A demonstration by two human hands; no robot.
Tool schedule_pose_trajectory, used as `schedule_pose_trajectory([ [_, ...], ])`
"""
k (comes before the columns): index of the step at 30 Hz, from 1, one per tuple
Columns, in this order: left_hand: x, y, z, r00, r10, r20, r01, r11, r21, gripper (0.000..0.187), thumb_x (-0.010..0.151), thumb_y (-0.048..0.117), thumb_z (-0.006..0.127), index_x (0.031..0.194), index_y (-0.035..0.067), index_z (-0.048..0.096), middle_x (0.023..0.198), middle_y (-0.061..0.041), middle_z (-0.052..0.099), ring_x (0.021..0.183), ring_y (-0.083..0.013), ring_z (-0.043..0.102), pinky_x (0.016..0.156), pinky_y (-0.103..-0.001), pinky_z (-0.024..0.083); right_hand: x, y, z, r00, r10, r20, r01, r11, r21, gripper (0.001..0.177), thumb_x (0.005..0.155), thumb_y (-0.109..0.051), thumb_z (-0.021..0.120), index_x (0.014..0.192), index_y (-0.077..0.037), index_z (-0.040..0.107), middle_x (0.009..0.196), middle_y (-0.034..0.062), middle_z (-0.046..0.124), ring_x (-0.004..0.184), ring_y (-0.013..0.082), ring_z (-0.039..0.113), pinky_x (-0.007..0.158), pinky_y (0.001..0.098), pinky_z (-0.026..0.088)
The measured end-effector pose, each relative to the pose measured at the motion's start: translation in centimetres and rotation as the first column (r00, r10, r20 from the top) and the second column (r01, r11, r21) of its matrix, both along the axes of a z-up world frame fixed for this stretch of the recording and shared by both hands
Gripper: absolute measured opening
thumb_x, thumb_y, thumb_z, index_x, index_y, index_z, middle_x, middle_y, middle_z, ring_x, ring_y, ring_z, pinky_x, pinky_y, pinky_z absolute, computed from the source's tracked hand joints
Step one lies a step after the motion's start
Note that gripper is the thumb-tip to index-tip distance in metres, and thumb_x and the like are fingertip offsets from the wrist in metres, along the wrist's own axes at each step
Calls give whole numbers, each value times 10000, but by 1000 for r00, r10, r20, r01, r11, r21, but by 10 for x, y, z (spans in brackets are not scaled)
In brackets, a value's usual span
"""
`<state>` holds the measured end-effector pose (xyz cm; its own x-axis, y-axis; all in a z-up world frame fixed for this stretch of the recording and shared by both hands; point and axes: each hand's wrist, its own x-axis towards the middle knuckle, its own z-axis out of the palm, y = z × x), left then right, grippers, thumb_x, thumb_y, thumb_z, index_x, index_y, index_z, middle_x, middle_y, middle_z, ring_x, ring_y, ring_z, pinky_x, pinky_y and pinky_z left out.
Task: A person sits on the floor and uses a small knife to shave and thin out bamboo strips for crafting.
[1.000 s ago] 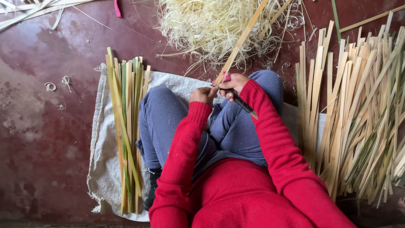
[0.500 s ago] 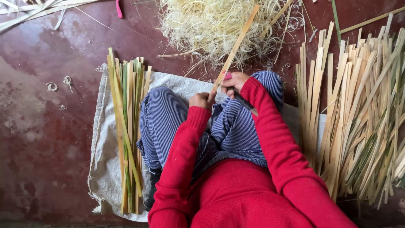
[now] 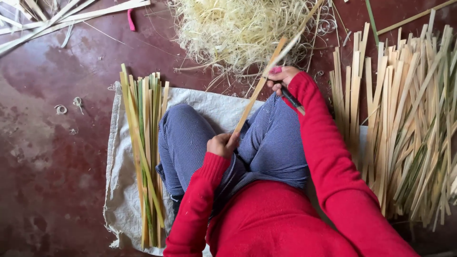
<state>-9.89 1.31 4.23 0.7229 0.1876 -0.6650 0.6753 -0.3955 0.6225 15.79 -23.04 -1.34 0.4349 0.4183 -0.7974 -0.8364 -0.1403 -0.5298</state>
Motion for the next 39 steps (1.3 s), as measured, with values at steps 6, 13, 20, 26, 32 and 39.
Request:
schedule_pose_trajectory([
  [6, -46, 40, 17, 999, -32, 15, 32, 999, -2, 439, 965, 553, 635, 723, 223, 794, 664, -86, 721, 720, -319, 709, 674, -409, 548, 47, -28, -51, 971, -226, -77, 233, 968, 92, 75, 963, -54, 689, 990, -108, 644, 795, 80, 639, 564, 84, 469, 486, 245, 470],
  [13, -19, 28, -21, 1000, 19, 18, -18, 997, -80, 279, 986, 402, 611, 897, 209, 791, 502, -34, 655, 587, -254, 692, 643, -370, 568, 45, -48, -39, 934, -350, -73, 355, 932, 73, 66, 977, -42, 664, 1012, -36, 608, 861, 121, 658, 573, 112, 474, 521, 292, 466],
  [20, 87, -25, -23, 977, 191, 95, -171, 968, -182, 258, 979, 372, 657, 1138, 197, 760, 691, -17, 740, 475, -155, 693, 508, -300, 610, -31, -12, 43, 949, -313, -31, 314, 936, 162, 135, 957, -44, 688, 963, -2, 560, 791, 228, 665, 501, 127, 467, 425, 331, 413],
  [26, 94, -24, -5, 952, 258, 166, -216, 948, -234, 222, 973, 304, 671, 1067, 129, 772, 646, -49, 695, 403, -177, 649, 393, -297, 568, -49, 14, 38, 940, -296, 171, 289, 955, 68, 207, 948, -182, 783, 926, -56, 619, 730, 149, 654, 445, 63, 433, 359, 238, 396],
  [32, 72, -12, 17, 901, 387, 197, -298, 880, -370, 196, 998, 207, 665, 1050, 48, 767, 712, -105, 661, 446, -183, 652, 372, -297, 580, -48, 64, -30, 865, 419, 277, -123, 711, -692, 609, 669, -336, 993, 1126, -190, 617, 767, 23, 685, 460, 207, 634, 376, 376, 581],
  [39, 44, 16, 9, 867, 446, 223, -336, 853, -399, 204, 988, 218, 688, 1021, 40, 782, 655, -139, 646, 413, -225, 640, 340, -327, 563, -1, 82, 116, 665, 546, 509, -75, 728, -682, 262, 876, -172, 746, 1007, 48, 688, 879, 191, 706, 793, 362, 720, 781, 460, 622],
])
